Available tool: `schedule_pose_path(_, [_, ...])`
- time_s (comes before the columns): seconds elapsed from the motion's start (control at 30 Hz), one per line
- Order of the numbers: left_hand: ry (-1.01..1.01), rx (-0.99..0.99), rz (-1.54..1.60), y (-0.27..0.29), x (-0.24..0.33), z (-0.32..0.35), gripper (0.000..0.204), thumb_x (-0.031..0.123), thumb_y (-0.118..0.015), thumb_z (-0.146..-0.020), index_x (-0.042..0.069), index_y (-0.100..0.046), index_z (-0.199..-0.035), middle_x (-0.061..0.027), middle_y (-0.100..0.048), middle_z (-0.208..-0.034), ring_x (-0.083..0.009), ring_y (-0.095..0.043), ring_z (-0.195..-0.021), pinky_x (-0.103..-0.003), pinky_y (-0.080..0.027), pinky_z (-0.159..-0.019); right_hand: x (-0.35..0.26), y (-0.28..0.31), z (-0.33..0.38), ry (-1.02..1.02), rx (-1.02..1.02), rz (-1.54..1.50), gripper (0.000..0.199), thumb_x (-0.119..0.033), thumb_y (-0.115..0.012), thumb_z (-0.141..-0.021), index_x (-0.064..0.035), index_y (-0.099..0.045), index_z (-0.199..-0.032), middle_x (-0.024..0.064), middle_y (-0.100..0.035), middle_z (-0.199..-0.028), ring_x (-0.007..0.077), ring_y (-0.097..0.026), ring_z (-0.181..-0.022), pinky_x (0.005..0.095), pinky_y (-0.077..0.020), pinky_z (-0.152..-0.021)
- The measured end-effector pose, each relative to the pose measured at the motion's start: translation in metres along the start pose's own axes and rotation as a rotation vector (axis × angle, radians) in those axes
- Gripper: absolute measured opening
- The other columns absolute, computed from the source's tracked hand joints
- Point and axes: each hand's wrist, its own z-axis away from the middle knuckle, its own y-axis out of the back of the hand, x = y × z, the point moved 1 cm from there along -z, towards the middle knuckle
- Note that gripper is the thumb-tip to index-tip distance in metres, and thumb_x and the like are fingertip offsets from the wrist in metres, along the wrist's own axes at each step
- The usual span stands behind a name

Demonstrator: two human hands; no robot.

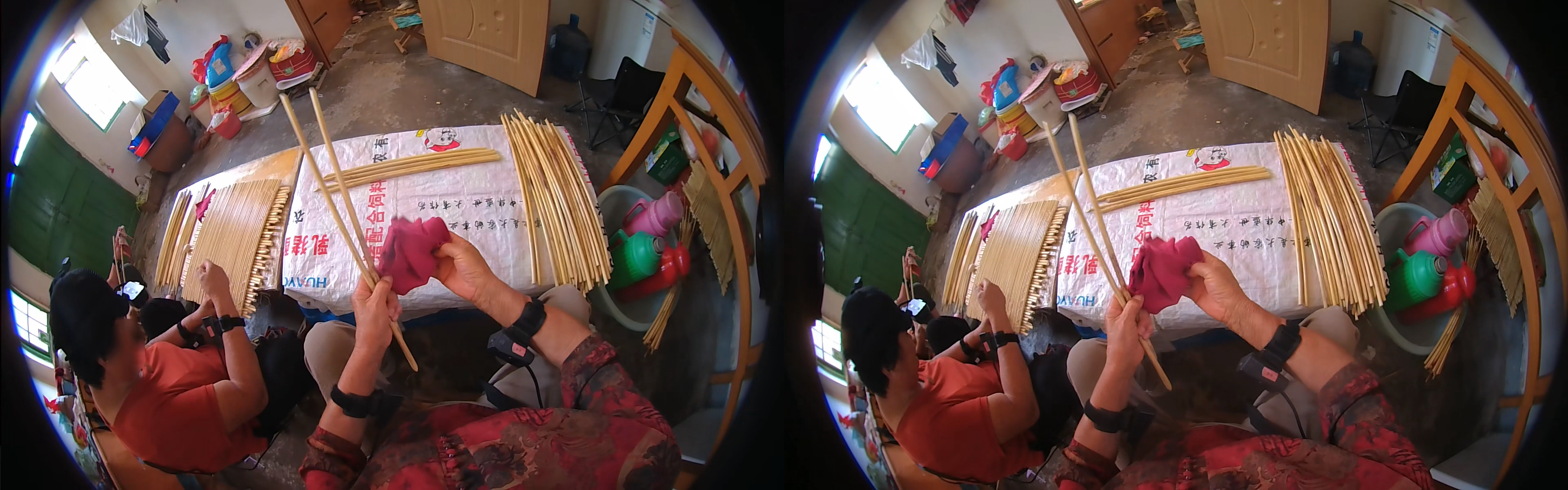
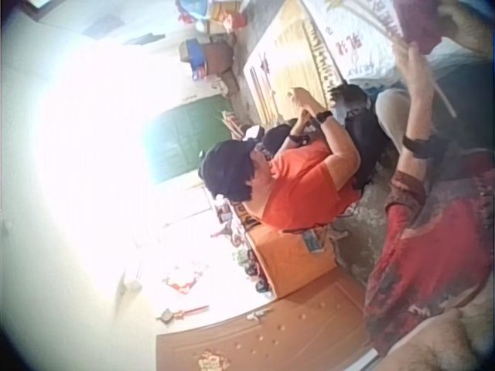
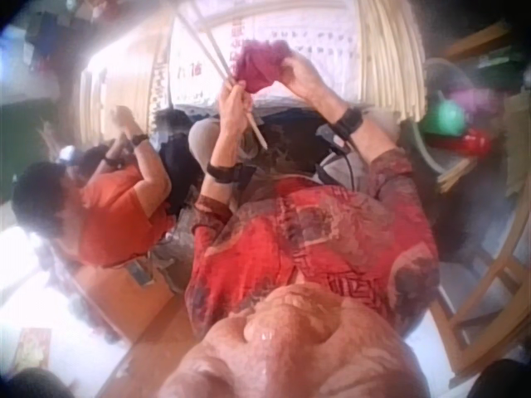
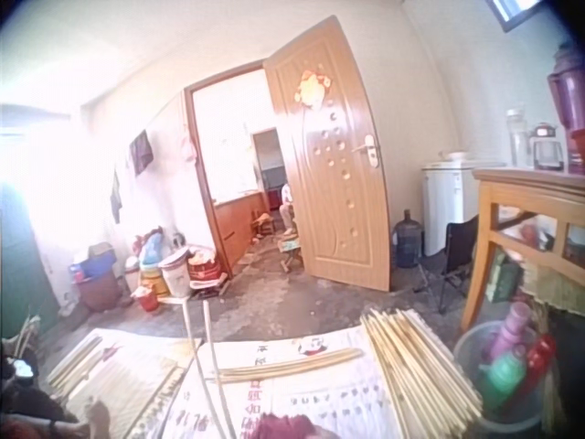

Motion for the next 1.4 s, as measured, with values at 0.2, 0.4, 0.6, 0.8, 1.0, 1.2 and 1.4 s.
schedule_pose_path(0.2, [0.048,-0.053,0.027,-0.005,0.001,-0.001,0.003,0.005,-0.043,-0.084,0.008,-0.043,-0.086,0.0023,-0.033,-0.047,-0.0051,-0.03,-0.035,-0.019,-0.028,-0.033,0.002,0.007,-0.002,-0.049,0.0,-0.069,0.03,-0.017,-0.043,-0.083,-0.006,-0.045,-0.111,0.0087,-0.051,-0.106,0.0197,-0.052,-0.097,0.0376,-0.043,-0.083])
schedule_pose_path(0.4, [-0.074,-0.023,-0.059,-0.002,0.005,-0.003,0.007,0.006,-0.042,-0.084,0.007,-0.043,-0.091,0.003,-0.035,-0.049,-0.0042,-0.031,-0.036,-0.018,-0.028,-0.034,0.002,-0.02,0.014,-0.146,-0.032,0.142,0.052,-0.045,-0.054,-0.078,-0.0085,-0.043,-0.113,0.0066,-0.051,-0.104,0.0197,-0.051,-0.096,0.0382,-0.0443,-0.078])
schedule_pose_path(0.6, [-0.113,-0.061,-0.377,-0.007,0.002,0.003,0.007,0.005,-0.041,-0.083,0.007,-0.044,-0.089,0.0031,-0.033,-0.046,-0.0059,-0.031,-0.035,-0.019,-0.028,-0.035,0.019,-0.003,0.011,-0.297,0.009,0.278,0.046,-0.028,-0.064,-0.073,-0.014,-0.044,-0.112,0.0035,-0.052,-0.104,0.0178,-0.051,-0.095,0.0418,-0.0444,-0.074])
schedule_pose_path(0.8, [-0.056,-0.063,-0.093,-0.008,0.009,0.003,0.005,0.004,-0.041,-0.082,0.008,-0.041,-0.079,0.0014,-0.034,-0.045,-0.0073,-0.031,-0.035,-0.021,-0.028,-0.034,0.019,0.012,0.005,-0.193,0.105,0.152,0.032,-0.014,-0.049,-0.08,-0.0062,-0.044,-0.111,0.0072,-0.053,-0.103,0.0209,-0.052,-0.095,0.0435,-0.0432,-0.078])
schedule_pose_path(1.0, [0.091,-0.023,0.19,-0.008,-0.008,0.008,0.01,0.005,-0.045,-0.08,0.011,-0.039,-0.074,0.0015,-0.032,-0.048,-0.0077,-0.029,-0.034,-0.021,-0.025,-0.033,0.001,0.002,0.003,0.034,0.131,-0.155,0.033,-0.013,-0.034,-0.082,-0.002,-0.045,-0.111,0.0097,-0.054,-0.103,0.021,-0.053,-0.096,0.0372,-0.0415,-0.083])
schedule_pose_path(1.2, [0.247,-0.071,0.209,-0.004,-0.017,0.001,0.015,0.018,-0.052,-0.083,0.013,-0.039,-0.075,0.004,-0.035,-0.053,-0.0054,-0.028,-0.036,-0.021,-0.023,-0.033,-0.013,0.003,0.006,0.149,0.118,0.113,0.033,-0.013,-0.034,-0.083,-0.0032,-0.044,-0.113,0.0069,-0.055,-0.1,0.0154,-0.055,-0.089,0.0302,-0.0462,-0.073])
schedule_pose_path(1.4, [0.428,-0.14,0.372,-0.004,-0.034,0.001,0.016,0.023,-0.055,-0.082,0.014,-0.044,-0.074,0.0038,-0.039,-0.055,-0.005,-0.027,-0.036,-0.019,-0.022,-0.033,-0.016,-0.008,0.013,0.127,0.018,0.448,0.03,-0.012,-0.038,-0.083,-0.0026,-0.045,-0.111,0.0059,-0.055,-0.098,0.0126,-0.056,-0.084,0.0262,-0.0474,-0.068])
